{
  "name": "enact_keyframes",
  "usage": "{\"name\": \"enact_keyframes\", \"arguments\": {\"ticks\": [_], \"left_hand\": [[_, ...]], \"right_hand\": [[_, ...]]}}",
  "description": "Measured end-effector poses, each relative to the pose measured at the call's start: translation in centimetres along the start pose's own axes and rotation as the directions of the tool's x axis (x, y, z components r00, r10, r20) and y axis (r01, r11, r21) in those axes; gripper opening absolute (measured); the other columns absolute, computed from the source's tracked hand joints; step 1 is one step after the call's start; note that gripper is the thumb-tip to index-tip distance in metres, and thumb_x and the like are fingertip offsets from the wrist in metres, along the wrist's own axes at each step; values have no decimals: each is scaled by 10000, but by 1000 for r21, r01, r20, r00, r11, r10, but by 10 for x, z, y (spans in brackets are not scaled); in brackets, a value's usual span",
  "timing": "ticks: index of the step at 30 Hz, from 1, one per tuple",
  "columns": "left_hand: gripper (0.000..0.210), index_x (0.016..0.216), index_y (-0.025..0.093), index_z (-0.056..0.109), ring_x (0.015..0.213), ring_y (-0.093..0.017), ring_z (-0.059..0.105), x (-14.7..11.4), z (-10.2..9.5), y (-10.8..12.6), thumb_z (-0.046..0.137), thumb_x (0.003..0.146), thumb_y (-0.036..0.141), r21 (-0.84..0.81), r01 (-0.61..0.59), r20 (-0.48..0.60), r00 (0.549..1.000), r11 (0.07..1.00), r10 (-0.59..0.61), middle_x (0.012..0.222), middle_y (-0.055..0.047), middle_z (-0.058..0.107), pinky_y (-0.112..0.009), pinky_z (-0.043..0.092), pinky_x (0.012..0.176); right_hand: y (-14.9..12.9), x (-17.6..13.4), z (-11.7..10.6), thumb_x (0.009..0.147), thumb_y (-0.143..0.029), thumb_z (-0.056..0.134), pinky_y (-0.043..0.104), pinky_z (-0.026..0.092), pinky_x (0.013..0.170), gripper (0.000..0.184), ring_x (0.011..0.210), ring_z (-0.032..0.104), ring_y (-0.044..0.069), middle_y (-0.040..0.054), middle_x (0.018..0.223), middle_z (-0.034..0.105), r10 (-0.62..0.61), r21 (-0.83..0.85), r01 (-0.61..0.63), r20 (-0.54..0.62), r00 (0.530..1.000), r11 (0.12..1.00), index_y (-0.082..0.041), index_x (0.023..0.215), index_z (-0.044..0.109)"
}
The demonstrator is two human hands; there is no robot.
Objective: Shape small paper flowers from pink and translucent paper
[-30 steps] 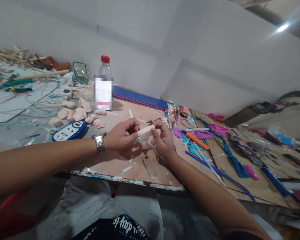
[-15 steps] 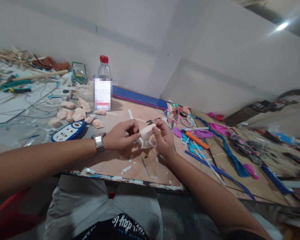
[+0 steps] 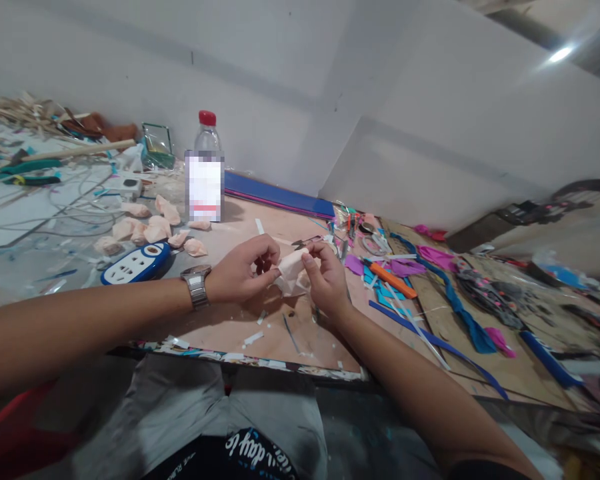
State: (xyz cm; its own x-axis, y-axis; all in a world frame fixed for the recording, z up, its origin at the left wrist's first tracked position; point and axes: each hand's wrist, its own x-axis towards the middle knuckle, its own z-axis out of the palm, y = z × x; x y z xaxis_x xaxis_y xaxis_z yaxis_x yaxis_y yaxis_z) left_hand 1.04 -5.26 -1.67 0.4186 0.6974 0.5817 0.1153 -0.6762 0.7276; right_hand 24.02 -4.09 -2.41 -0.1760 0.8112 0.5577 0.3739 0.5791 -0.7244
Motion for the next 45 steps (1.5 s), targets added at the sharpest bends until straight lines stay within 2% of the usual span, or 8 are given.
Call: {"name": "enact_keyframes", "arguments": {"ticks": [6, 13, 16, 19, 23, 26, 39, 45], "left_hand": [[73, 906, 185, 627, 814, -135, 541, 1, -1, -2, 608, 902, 115, 67, -106, 29, 994, 992, 104, 952, -27, 579, -261, 453, 717], [92, 858, 182, 590, 809, -138, 532, 1, -1, 0, 581, 901, 101, 72, -123, 36, 992, 990, 121, 903, -18, 569, -268, 442, 729], [68, 888, 188, 559, 789, -131, 516, 1, 0, 1, 601, 899, 135, 37, -59, 20, 998, 998, 58, 918, -14, 565, -264, 439, 716], [155, 919, 198, 510, 728, -117, 488, 1, 1, 2, 645, 926, 274, -66, 116, -30, 993, 991, -118, 869, 12, 532, -255, 434, 676], [378, 883, 197, 511, 647, -104, 478, -1, 6, -2, 712, 904, 516, -180, 347, 5, 936, 920, -352, 759, 37, 526, -238, 386, 595], [390, 841, 179, 567, 648, -112, 518, -1, 10, -4, 735, 877, 529, -199, 428, 76, 903, 882, -422, 728, 16, 580, -250, 401, 608], [232, 811, 164, 643, 633, -105, 478, 2, 9, -5, 722, 832, 381, -192, 436, 30, 898, 879, -439, 699, 19, 574, -250, 361, 596], [187, 853, 164, 646, 714, -123, 539, 2, 9, -6, 699, 831, 342, -238, 382, -3, 919, 893, -394, 776, 8, 620, -259, 413, 679]], "right_hand": [[-4, 0, 0, 1050, -455, 584, 348, 489, 853, 241, 919, 612, 205, 37, 981, 661, -39, -37, 39, 7, 999, 999, -219, 1035, 630], [-3, 0, 0, 1052, -473, 582, 346, 487, 833, 253, 905, 603, 204, 34, 960, 650, -23, -24, 23, -4, 1000, 999, -223, 1031, 621], [-2, 1, 1, 1050, -482, 587, 347, 487, 843, 261, 915, 608, 202, 33, 969, 646, -2, -12, 2, -22, 1000, 1000, -223, 1036, 617], [-3, 1, 0, 1051, -472, 588, 349, 490, 856, 256, 924, 616, 201, 35, 979, 649, -34, -36, 33, -45, 998, 999, -218, 1048, 617], [-5, 2, -2, 1054, -424, 590, 358, 491, 862, 210, 931, 626, 204, 41, 983, 662, -150, -127, 141, -67, 986, 982, -217, 1057, 622], [-6, 1, -4, 1052, -384, 593, 373, 492, 869, 165, 943, 633, 212, 45, 992, 669, -218, -183, 205, -53, 975, 962, -223, 1065, 625], [-8, 0, -6, 1032, -300, 613, 428, 486, 907, 90, 994, 638, 239, 57, 1040, 678, -332, -219, 327, 13, 943, 919, -241, 1100, 620], [-14, 1, -6, 1020, -264, 621, 432, 490, 888, 105, 963, 635, 240, 50, 1014, 674, -433, -169, 439, 71, 898, 882, -258, 1125, 614]]}}
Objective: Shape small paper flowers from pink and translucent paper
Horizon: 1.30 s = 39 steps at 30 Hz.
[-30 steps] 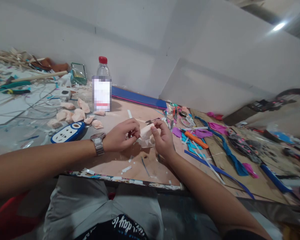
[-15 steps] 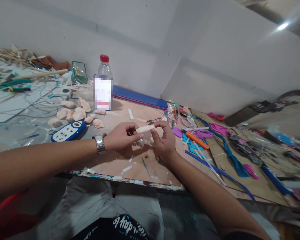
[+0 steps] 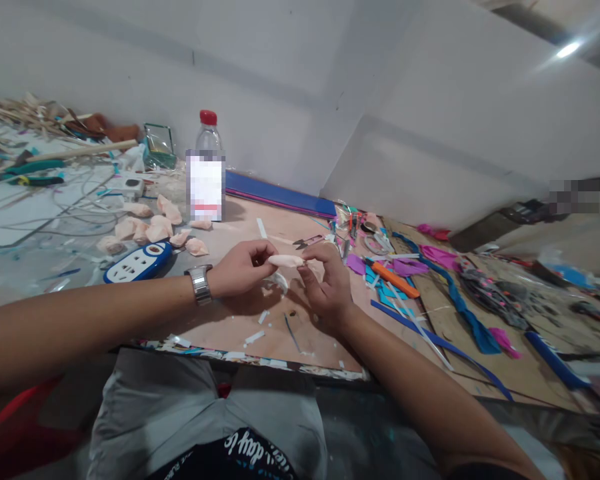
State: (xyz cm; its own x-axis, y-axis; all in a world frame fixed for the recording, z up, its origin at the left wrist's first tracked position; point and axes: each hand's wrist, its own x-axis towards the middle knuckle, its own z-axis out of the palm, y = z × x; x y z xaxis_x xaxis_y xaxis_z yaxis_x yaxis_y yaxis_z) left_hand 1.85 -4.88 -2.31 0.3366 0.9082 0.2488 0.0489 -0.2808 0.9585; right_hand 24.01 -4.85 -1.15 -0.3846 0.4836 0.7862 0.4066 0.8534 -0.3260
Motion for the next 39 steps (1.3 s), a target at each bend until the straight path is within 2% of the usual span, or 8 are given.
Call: {"name": "enact_keyframes", "arguments": {"ticks": [4, 7, 13, 19, 22, 26, 32, 39], "left_hand": [[175, 892, 167, 667, 698, -132, 562, 0, 0, 2, 676, 848, 336, -60, 55, 86, 995, 997, -50, 755, 4, 634, -263, 423, 675], [181, 941, 169, 668, 649, -130, 560, 0, 1, 3, 641, 869, 333, -190, 140, 163, 981, 972, -109, 715, 6, 638, -266, 436, 658], [174, 881, 177, 661, 610, -109, 514, 4, 0, 6, 677, 879, 350, -417, 238, 96, 971, 877, -218, 687, 23, 557, -239, 446, 615], [71, 838, 179, 657, 599, -105, 442, 7, -5, 10, 679, 831, 246, -539, 226, 57, 971, 812, -233, 647, 46, 425, -237, 479, 622], [123, 905, 180, 649, 600, -96, 480, 7, -5, 11, 689, 791, 206, -553, 222, 46, 971, 803, -236, 674, 50, 473, -231, 469, 621], [202, 939, 186, 610, 639, -84, 543, 7, -6, 10, 724, 775, 214, -486, 166, 15, 983, 858, -181, 853, 26, 598, -225, 438, 609], [192, 804, 170, 617, 651, -115, 495, 4, -12, 10, 684, 846, 345, -205, -12, 62, 998, 979, 25, 711, 22, 554, -257, 416, 653], [257, 717, 167, 603, 690, -132, 495, 4, -16, 11, 666, 856, 374, -35, -61, 85, 994, 998, 63, 708, 10, 564, -269, 393, 689]], "right_hand": [[-4, 3, -2, 998, -220, 635, 436, 499, 882, 160, 952, 645, 244, 45, 990, 694, -117, 4, 117, 33, 993, 993, -277, 1147, 619], [-6, 5, -4, 989, -200, 636, 435, 508, 881, 197, 953, 649, 244, 44, 1002, 702, -154, -13, 155, 64, 986, 988, -293, 1162, 625], [-7, 6, -7, 984, -175, 621, 441, 515, 889, 232, 958, 650, 240, 42, 1026, 702, -168, -2, 169, 107, 980, 986, -319, 1165, 646], [-8, 7, -8, 985, -211, 655, 451, 507, 916, 212, 991, 631, 242, 44, 1049, 686, -194, -14, 196, 97, 976, 980, -320, 1167, 651], [-8, 7, -8, 979, -272, 696, 480, 511, 947, 199, 1046, 608, 262, 60, 1095, 668, -224, -39, 228, 87, 971, 973, -317, 1164, 641], [-4, 4, -10, 977, -286, 692, 515, 520, 972, 206, 1101, 596, 281, 62, 1164, 647, -250, -79, 255, 67, 966, 964, -348, 1170, 652], [1, 0, -14, 975, -225, 674, 520, 531, 996, 252, 1134, 584, 281, 32, 1180, 664, -268, -133, 280, 99, 958, 951, -421, 1129, 708], [3, -1, -17, 974, -235, 690, 523, 547, 985, 269, 1138, 571, 284, 32, 1201, 669, -298, -151, 311, 106, 949, 938, -430, 1158, 714]]}}
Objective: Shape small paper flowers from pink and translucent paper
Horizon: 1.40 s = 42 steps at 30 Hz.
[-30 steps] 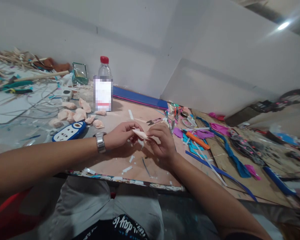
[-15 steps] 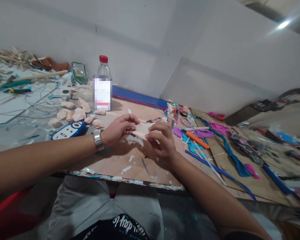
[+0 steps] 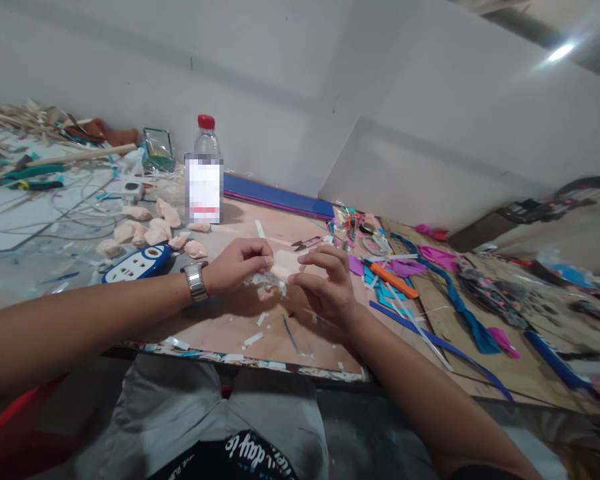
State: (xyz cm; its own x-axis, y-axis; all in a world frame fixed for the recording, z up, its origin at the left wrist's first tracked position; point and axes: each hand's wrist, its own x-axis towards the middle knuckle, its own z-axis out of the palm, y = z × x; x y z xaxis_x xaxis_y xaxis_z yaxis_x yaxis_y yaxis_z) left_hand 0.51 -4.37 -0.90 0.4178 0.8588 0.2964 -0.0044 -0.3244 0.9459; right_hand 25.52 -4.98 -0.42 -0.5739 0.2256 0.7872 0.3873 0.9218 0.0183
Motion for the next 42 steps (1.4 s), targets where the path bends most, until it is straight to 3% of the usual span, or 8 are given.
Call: {"name": "enact_keyframes", "arguments": {"ticks": [5, 16, 24, 33, 42], "left_hand": [[247, 737, 157, 637, 726, -133, 514, 1, 0, -2, 695, 850, 369, 28, -29, 22, 999, 999, 29, 788, -7, 605, -274, 405, 723], [374, 812, 167, 604, 707, -124, 490, 1, 8, -6, 682, 923, 516, -155, 93, 17, 996, 984, -91, 733, 22, 540, -261, 412, 713], [471, 801, 173, 584, 685, -116, 499, 2, 10, -7, 676, 918, 620, -175, 122, -28, 991, 977, -129, 718, 23, 544, -255, 408, 683], [424, 777, 167, 614, 641, -111, 471, 1, 9, -2, 716, 891, 562, -138, 149, 41, 989, 979, -145, 688, 22, 550, -257, 360, 623], [343, 802, 178, 592, 598, -104, 450, 4, 12, -8, 707, 880, 491, -307, 272, -18, 956, 912, -292, 675, 21, 537, -246, 326, 586]], "right_hand": [[0, 1, 0, 966, -203, 684, 507, 564, 957, 292, 1113, 586, 271, 23, 1193, 674, -25, -24, 25, 13, 1000, 999, -429, 1150, 694], [-2, -1, -1, 958, -283, 709, 531, 551, 980, 239, 1126, 591, 291, 33, 1180, 669, 39, 6, -39, 12, 999, 999, -438, 1140, 702], [-3, 5, -1, 957, -176, 663, 516, 541, 954, 267, 1111, 592, 280, 40, 1185, 655, 18, -18, -19, -55, 998, 1000, -384, 1124, 678], [-5, 5, -3, 965, -262, 696, 543, 536, 966, 221, 1119, 587, 294, 48, 1202, 646, 19, 6, -19, -20, 1000, 1000, -385, 1147, 678], [-7, 7, -1, 957, -225, 671, 532, 538, 972, 246, 1118, 594, 294, 66, 1196, 652, 11, 21, -10, -45, 999, 1000, -334, 1176, 653]]}}
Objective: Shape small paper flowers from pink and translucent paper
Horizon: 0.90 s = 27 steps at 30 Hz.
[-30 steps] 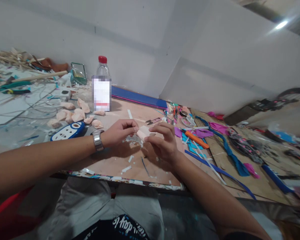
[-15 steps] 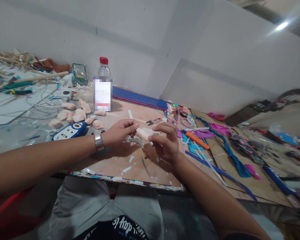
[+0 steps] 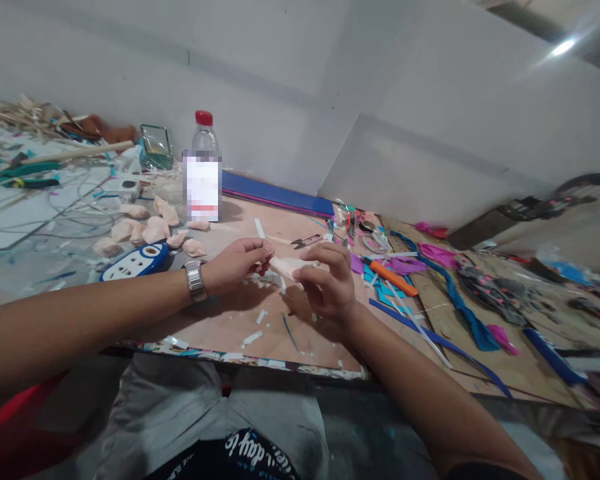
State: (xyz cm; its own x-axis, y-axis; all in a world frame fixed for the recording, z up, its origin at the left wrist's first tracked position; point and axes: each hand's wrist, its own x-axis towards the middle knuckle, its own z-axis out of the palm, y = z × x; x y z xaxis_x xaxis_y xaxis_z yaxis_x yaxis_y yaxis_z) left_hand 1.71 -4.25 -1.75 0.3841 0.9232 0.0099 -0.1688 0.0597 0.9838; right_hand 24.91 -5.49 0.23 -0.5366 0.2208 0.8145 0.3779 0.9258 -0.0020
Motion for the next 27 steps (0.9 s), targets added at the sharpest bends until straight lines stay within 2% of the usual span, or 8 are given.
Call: {"name": "enact_keyframes", "arguments": {"ticks": [2, 4, 7, 10, 12, 17, 21, 27], "left_hand": [[344, 815, 185, 574, 612, -112, 458, 0, -2, -1, 672, 912, 500, 9, -31, -19, 999, 999, 31, 683, 25, 518, -249, 348, 597], [333, 856, 186, 583, 669, -125, 491, -1, -3, -1, 637, 948, 502, 112, -146, -13, 989, 983, 149, 736, 18, 538, -261, 396, 645], [294, 985, 182, 642, 827, -153, 571, -5, -3, 0, 666, 949, 473, 342, -362, 74, 930, 867, 360, 926, -26, 641, -297, 464, 774], [263, 1037, 190, 670, 913, -173, 607, -11, 0, 0, 729, 911, 413, 460, -466, 145, 879, 755, 454, 1021, -47, 695, -325, 482, 843], [231, 1018, 193, 681, 904, -170, 621, -13, 1, -1, 732, 914, 393, 493, -475, 147, 871, 729, 468, 989, -38, 709, -326, 486, 842], [218, 980, 193, 687, 884, -161, 636, -15, 3, -2, 737, 922, 397, 507, -428, 114, 894, 749, 433, 949, -22, 719, -322, 495, 836], [219, 984, 191, 676, 858, -145, 638, -14, 4, -1, 731, 931, 397, 493, -453, 119, 881, 743, 459, 932, -16, 713, -306, 495, 816], [222, 980, 179, 671, 849, -130, 641, -13, 5, 0, 720, 959, 395, 448, -467, 120, 876, 762, 467, 910, -16, 703, -288, 506, 809]], "right_hand": [[-1, 3, 0, 965, -227, 660, 520, 532, 960, 232, 1099, 605, 291, 77, 1173, 659, 15, -10, -15, -5, 1000, 1000, -310, 1181, 638], [-2, 4, 1, 976, -209, 644, 507, 522, 954, 211, 1079, 622, 282, 82, 1147, 669, 63, -9, -62, 1, 998, 998, -290, 1171, 633], [-1, 5, 5, 1000, -209, 622, 504, 511, 968, 156, 1081, 644, 277, 88, 1128, 686, 165, 33, -167, 43, 985, 985, -267, 1145, 636], [0, 3, 9, 1022, -246, 617, 479, 516, 952, 110, 1055, 660, 267, 86, 1081, 710, 234, 87, -243, 103, 967, 966, -245, 1129, 644], [-1, 3, 10, 1024, -264, 633, 454, 517, 929, 84, 1012, 670, 254, 76, 1030, 728, 250, 113, -265, 134, 959, 958, -235, 1099, 657], [-3, 5, 10, 1003, -253, 691, 428, 503, 900, 42, 941, 690, 236, 52, 954, 766, 264, 122, -282, 141, 954, 952, -234, 1040, 694], [-4, 6, 10, 997, -238, 709, 421, 510, 880, 43, 918, 705, 229, 51, 965, 788, 244, 116, -260, 138, 960, 959, -235, 1039, 717], [-3, 3, 10, 978, -248, 745, 420, 506, 875, 161, 907, 690, 227, 36, 945, 772, 296, 129, -313, 138, 945, 941, -248, 1136, 710]]}}
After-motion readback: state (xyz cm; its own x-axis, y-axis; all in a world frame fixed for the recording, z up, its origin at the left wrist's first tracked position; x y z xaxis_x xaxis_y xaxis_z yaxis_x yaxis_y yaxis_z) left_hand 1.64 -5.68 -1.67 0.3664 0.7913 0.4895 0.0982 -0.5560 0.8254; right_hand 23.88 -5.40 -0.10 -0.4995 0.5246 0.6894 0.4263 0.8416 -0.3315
